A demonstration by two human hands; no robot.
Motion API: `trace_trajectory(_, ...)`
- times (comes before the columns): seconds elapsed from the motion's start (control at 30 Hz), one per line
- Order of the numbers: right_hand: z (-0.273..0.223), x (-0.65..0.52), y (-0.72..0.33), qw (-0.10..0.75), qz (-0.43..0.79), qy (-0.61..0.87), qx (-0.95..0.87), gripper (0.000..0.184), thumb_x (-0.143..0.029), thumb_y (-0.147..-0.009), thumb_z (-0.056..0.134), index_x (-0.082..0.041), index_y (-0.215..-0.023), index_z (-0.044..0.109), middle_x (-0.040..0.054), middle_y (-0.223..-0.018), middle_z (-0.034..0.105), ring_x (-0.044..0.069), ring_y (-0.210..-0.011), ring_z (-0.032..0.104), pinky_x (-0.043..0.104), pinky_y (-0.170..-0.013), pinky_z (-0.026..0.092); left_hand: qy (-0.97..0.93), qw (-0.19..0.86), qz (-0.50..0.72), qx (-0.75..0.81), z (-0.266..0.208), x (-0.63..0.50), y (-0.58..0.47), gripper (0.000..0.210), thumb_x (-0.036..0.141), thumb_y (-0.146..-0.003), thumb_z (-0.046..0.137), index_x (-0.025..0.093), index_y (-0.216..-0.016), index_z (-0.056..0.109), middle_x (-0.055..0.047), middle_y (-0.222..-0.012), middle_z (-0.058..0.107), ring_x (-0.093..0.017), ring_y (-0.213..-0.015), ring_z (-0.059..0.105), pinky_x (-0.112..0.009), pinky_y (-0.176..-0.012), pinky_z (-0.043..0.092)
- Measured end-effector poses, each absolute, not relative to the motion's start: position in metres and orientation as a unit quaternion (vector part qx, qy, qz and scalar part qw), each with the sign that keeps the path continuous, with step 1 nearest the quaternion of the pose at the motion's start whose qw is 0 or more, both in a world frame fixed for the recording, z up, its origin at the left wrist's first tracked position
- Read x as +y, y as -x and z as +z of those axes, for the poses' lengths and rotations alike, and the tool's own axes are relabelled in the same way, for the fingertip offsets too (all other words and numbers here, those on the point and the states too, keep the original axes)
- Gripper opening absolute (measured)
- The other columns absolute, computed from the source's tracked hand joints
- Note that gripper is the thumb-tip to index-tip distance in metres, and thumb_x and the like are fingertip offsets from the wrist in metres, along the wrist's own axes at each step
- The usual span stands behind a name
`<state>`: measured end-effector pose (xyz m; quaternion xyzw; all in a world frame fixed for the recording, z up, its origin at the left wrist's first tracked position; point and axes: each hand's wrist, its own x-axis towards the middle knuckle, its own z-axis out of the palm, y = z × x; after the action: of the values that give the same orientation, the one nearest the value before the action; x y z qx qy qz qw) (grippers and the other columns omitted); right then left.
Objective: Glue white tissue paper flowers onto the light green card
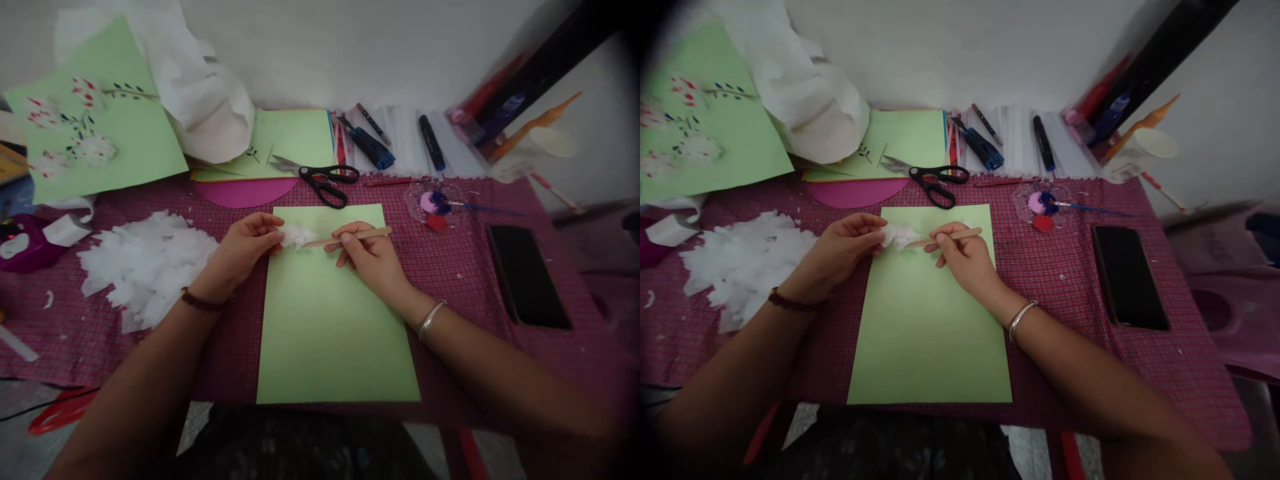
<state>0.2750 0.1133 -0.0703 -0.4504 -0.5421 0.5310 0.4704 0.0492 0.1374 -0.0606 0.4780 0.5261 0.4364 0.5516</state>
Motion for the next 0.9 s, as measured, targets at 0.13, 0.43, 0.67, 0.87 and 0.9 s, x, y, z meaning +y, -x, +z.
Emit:
trace_trajectory(0.13,-0.071,0.115,-0.273,0.471,0.526,0.456,-0.542,0.021,-0.041,-0.091,0.057,-0.020,-0.091,0.058,0.0011,-0.080,0.072,0.007,-0.049,0.055,0.021,-0.044,0.043,-0.493,0.581,0.378,0.526,-0.056,0.139,-0.042,0.012,0.023,-0.069,0.075,0.017,-0.070,0.064,0.004,-0.059,0.059,-0.006,-0.051,0.049,-0.021,-0.051,0.039)
trace_trajectory(0.43,-0.068,0.113,-0.275,0.481,0.518,0.463,-0.534,0.023,-0.044,-0.091,0.058,-0.021,-0.091,0.059,0.0000,-0.077,0.071,0.007,-0.049,0.056,0.021,-0.042,0.039,-0.690,0.433,0.234,0.531,-0.045,0.129,-0.052,0.009,0.026,-0.073,0.065,0.019,-0.073,0.070,0.000,-0.071,0.068,-0.014,-0.067,0.058,-0.025,-0.061,0.043)
trace_trajectory(0.67,-0.065,0.102,-0.281,0.508,0.509,0.454,-0.526,0.014,-0.033,-0.093,0.053,-0.020,-0.089,0.059,-0.0010,-0.073,0.070,0.008,-0.051,0.057,0.022,-0.047,0.041,-0.688,0.349,0.266,0.578,-0.055,0.132,-0.064,0.007,0.023,-0.072,0.062,0.017,-0.070,0.066,0.001,-0.065,0.064,-0.012,-0.060,0.053,-0.024,-0.057,0.039)
trace_trajectory(0.87,-0.068,0.099,-0.278,0.471,0.494,0.435,-0.587,0.015,-0.034,-0.095,0.053,-0.021,-0.094,0.061,-0.0002,-0.081,0.069,0.008,-0.059,0.060,0.023,-0.057,0.051,-0.674,0.367,0.281,0.577,-0.057,0.133,-0.065,0.005,0.021,-0.071,0.062,0.017,-0.069,0.065,0.001,-0.063,0.062,-0.011,-0.059,0.052,-0.024,-0.056,0.039)
trace_trajectory(0.9,-0.069,0.099,-0.278,0.470,0.493,0.432,-0.591,0.015,-0.034,-0.095,0.053,-0.022,-0.095,0.061,-0.0002,-0.082,0.069,0.008,-0.060,0.060,0.023,-0.057,0.051,-0.674,0.367,0.281,0.576,-0.058,0.133,-0.065,0.005,0.021,-0.071,0.063,0.017,-0.069,0.065,0.001,-0.063,0.062,-0.011,-0.059,0.052,-0.024,-0.056,0.039)
